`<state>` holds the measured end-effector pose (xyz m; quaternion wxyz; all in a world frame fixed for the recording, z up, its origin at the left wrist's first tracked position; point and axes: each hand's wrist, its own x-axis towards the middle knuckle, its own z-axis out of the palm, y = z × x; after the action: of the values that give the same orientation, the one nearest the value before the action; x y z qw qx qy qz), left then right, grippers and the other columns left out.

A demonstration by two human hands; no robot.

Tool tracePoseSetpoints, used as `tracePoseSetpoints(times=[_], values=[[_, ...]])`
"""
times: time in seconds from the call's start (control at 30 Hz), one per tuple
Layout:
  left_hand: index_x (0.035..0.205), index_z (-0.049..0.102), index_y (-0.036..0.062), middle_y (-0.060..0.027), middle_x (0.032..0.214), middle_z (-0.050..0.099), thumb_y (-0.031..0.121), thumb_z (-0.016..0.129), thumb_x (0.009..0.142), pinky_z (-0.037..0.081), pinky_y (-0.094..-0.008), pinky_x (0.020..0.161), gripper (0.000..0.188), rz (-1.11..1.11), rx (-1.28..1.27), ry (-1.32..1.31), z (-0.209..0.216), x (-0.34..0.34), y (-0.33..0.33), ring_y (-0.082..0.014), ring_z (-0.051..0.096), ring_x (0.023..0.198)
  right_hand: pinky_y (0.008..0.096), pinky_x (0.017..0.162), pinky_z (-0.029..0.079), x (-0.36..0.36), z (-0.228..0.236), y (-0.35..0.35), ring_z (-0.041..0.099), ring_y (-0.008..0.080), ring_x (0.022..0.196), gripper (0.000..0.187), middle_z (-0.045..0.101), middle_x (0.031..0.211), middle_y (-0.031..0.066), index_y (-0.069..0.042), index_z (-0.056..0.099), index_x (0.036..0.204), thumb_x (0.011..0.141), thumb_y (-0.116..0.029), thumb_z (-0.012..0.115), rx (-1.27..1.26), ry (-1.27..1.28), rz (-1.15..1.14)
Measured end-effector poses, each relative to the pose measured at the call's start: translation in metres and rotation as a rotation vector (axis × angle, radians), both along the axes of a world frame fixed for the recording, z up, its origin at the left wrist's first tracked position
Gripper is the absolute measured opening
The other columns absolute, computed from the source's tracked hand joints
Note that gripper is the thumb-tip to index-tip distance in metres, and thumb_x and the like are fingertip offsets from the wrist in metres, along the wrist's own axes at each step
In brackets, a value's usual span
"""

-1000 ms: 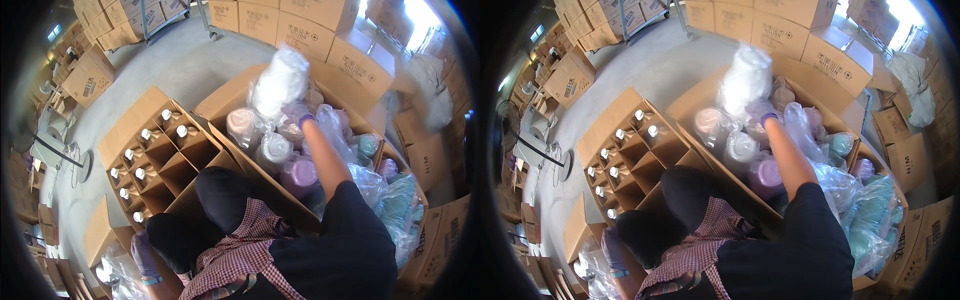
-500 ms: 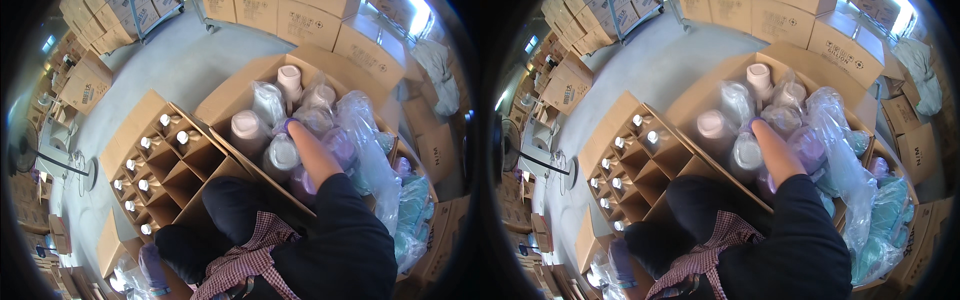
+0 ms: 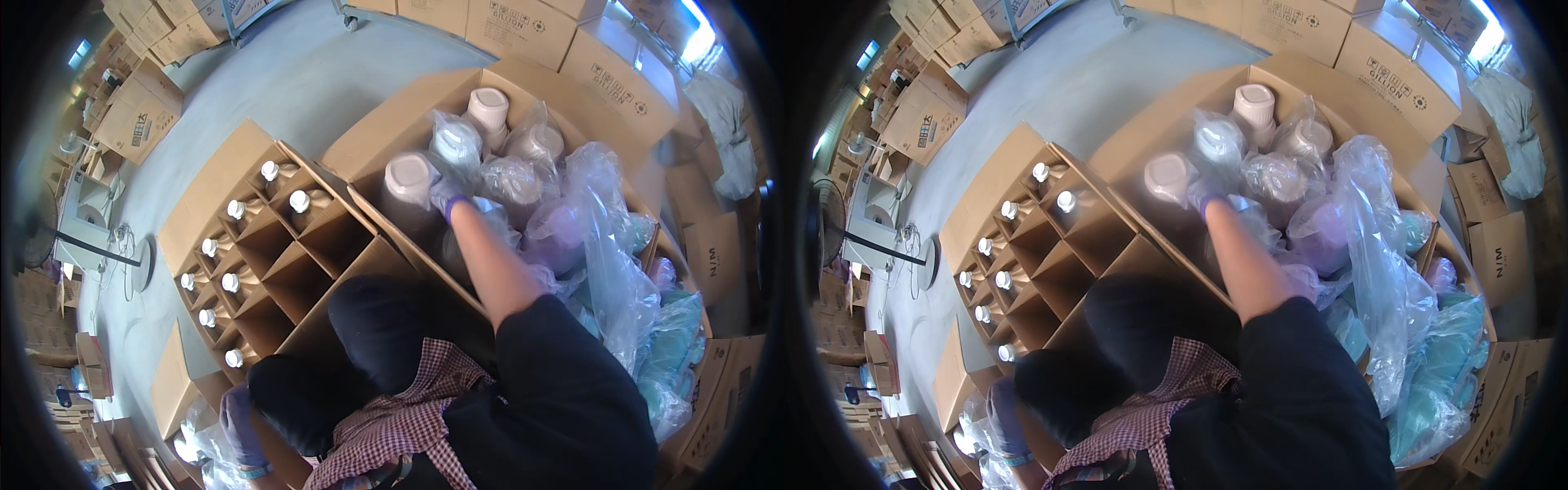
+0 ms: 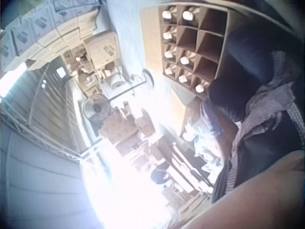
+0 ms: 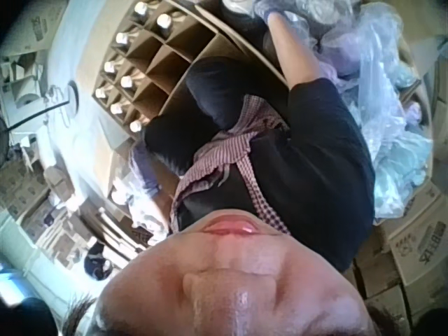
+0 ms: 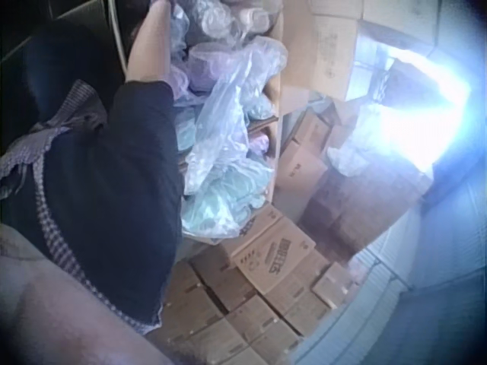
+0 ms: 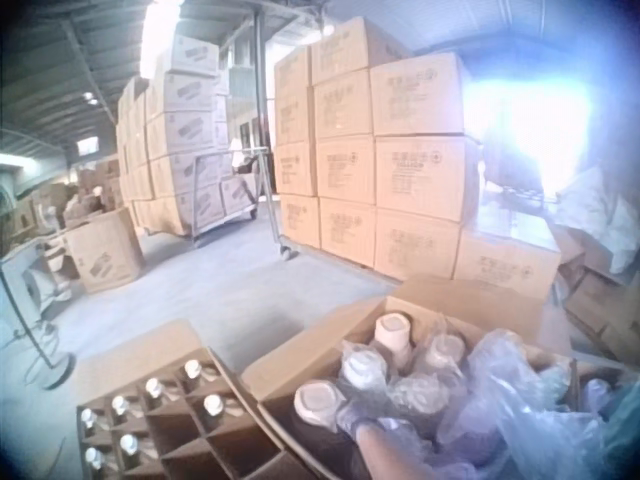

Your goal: The person removes plastic wrapping from thermal jugs, places a shiny metal insert inside the jugs, and fits the lids onto the jug bodies. They repeat this process for multiple jugs retrieved from cardboard boxes on the floor.

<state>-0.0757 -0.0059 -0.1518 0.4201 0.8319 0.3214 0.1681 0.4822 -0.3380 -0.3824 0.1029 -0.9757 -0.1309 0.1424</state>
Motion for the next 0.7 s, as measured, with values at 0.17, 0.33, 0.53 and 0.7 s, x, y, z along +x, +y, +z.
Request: tracePoseSetpoints(times=[0.17,0.33,0.53,0.7], values=[[0.117,0.067,-0.0017,-0.0097,0.114,0.07,0.036,0.044,0.11,0.049,-0.0322,0.097,0.045,0.072,-0.169,-0.044,-0.02,-0.036,0.0,-0.0179,0.063,0.105,0.0401,0.091,0.055,0.018,0.024,0.004,0.071,0.0337,0.104,0.04,0.075,0.112,0.0178,-0.004,0.076,0.107,0.088,-0.035,0.061,-0.269,0.241,0.185],[0.116,0.067,-0.0015,-0.0091,0.113,0.069,0.036,0.044,0.109,0.048,-0.031,0.095,0.044,0.156,-0.362,-0.185,-0.035,-0.041,0.0,-0.0167,0.062,0.104,0.0385,0.093,0.054,-0.029,0.095,0.014,0.071,0.0301,0.104,0.04,0.074,0.114,0.0194,-0.003,0.075,0.11,0.081,-0.03,0.065,-0.238,0.342,0.103],[0.112,0.066,-0.0014,-0.0078,0.105,0.068,0.032,0.047,0.108,0.048,-0.0293,0.087,0.039,0.08,-0.229,-0.153,-0.012,-0.029,0.009,-0.0152,0.061,0.092,0.0401,0.085,0.054,-0.09,0.204,-0.06,0.068,0.0269,0.1,0.04,0.072,0.111,0.0139,0.002,0.071,0.106,0.074,-0.022,0.075,0.724,0.296,-0.15],[0.108,0.067,0.0002,-0.0088,0.106,0.068,0.034,0.054,0.106,0.05,-0.0288,0.093,0.036,-0.1,-0.52,-0.372,0.02,0.025,-0.024,-0.0177,0.065,0.099,0.0375,0.084,0.054,-0.188,0.307,-0.092,0.067,0.0219,0.096,0.046,0.07,0.107,0.0125,0.001,0.067,0.122,0.082,-0.02,0.074,0.63,-0.692,0.476]])
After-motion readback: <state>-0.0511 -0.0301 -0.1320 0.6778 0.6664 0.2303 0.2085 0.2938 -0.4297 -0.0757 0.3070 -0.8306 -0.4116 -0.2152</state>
